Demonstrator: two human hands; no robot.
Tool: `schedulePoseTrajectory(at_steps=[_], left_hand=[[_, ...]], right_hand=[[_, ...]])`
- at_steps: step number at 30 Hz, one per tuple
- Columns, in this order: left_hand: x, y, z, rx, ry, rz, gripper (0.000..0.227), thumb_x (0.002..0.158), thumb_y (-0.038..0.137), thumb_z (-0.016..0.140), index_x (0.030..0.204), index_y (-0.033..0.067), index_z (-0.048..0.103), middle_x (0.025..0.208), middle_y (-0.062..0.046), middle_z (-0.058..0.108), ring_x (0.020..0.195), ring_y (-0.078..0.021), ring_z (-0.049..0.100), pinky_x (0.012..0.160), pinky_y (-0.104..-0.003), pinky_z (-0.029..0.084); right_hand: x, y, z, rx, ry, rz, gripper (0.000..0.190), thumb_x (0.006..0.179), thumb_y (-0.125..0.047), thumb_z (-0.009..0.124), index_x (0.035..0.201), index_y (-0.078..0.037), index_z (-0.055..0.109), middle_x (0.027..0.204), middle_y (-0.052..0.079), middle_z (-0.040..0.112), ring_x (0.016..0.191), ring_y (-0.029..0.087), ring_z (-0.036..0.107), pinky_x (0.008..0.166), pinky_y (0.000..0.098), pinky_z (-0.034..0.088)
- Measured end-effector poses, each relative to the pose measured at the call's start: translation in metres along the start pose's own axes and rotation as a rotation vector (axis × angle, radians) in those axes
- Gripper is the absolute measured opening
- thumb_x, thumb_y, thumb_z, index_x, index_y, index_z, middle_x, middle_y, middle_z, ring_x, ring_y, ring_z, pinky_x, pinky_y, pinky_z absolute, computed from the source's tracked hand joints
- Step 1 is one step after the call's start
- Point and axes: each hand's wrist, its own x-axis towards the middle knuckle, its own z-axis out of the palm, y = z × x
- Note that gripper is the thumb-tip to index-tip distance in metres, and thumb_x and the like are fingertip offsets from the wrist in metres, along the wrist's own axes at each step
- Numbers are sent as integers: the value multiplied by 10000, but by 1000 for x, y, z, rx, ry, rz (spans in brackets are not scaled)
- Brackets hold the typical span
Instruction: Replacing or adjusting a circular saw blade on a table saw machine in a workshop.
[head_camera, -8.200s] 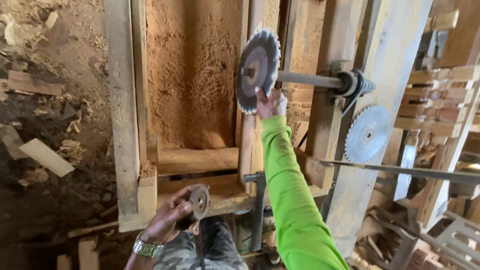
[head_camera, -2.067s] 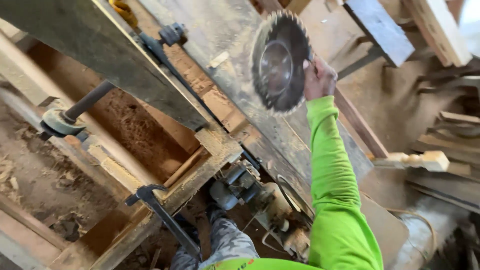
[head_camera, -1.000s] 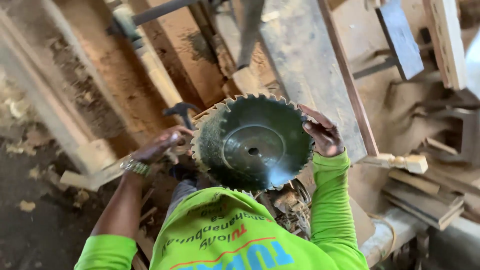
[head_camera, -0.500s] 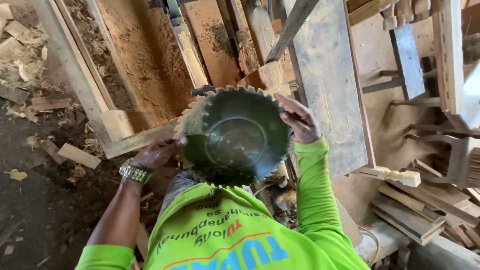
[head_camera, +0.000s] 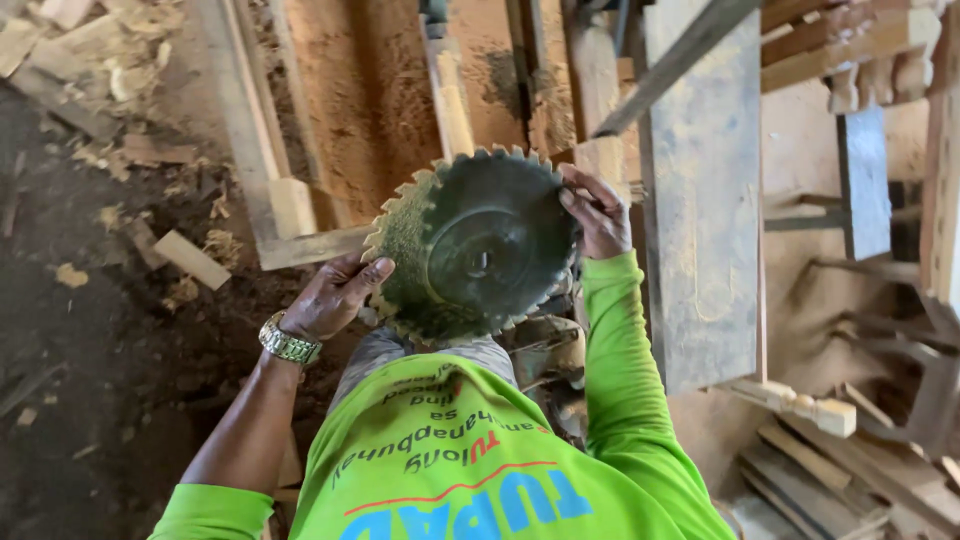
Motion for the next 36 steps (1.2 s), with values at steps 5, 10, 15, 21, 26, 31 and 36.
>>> schedulePoseTrajectory(at_steps=[5, 10, 15, 21, 26, 31, 36], left_hand=[[-11, 57, 2, 9, 86, 106, 227, 1048, 255, 617, 1084, 81, 758, 843, -32, 709, 836, -121, 603, 822, -316, 479], [-11, 59, 8, 216, 265, -39, 382, 1052, 315, 544, 1279, 53, 705, 1068, -261, 742, 1001, -409, 697, 848, -549, 515], [-1, 55, 28, 471, 385, -118, 400, 990, 285, 581, 1304, 40, 617, 1054, -296, 713, 1005, -541, 659, 818, -646, 520], [24, 16, 60, 467, 456, -474, 350, 984, 514, 524, 1255, 317, 626, 1144, -141, 719, 1090, -439, 663, 957, -608, 518], [32, 14, 87, 445, 474, -486, 350, 977, 502, 483, 1255, 331, 610, 1163, -133, 712, 1108, -445, 667, 949, -626, 532], [16, 96, 97, 530, 421, -370, 345, 914, 374, 636, 1221, 217, 630, 1213, -204, 678, 1110, -495, 662, 976, -585, 509], [40, 45, 66, 408, 437, -332, 531, 787, 455, 817, 1209, 190, 634, 1167, -227, 682, 1058, -486, 687, 926, -586, 529]], right_hand=[[49, 45, 26, -28, 53, 60, 358, 826, 24, 883, 1144, 40, 721, 869, 165, 739, 818, 178, 717, 794, 320, 611], [42, 9, 92, -927, -192, -471, 90, 821, -189, 775, 906, -163, 762, 752, 82, 710, 707, 295, 707, 694, 413, 548], [6, -75, 223, -443, -456, 583, 429, 953, -417, 544, 802, -45, 697, 787, 99, 722, 559, 174, 679, 443, 272, 509], [30, -39, 251, -1138, -850, 50, 670, 907, -638, 517, 764, -5, 686, 648, 180, 710, 675, 346, 749, 643, 404, 597], [54, 4, 245, -2235, -1584, -741, 471, 1119, -168, 371, 703, -276, 177, 557, -3, 204, 562, 172, 182, 913, 369, 398], [71, 6, 226, -2301, -1575, -678, 267, 1018, 35, 534, 881, -187, 590, 640, 15, 378, 500, 130, 358, 398, 236, 408], [123, 80, 174, -1461, -796, -356, 457, 853, -438, 579, 610, -61, 666, 605, 182, 646, 651, 398, 690, 637, 502, 546]])
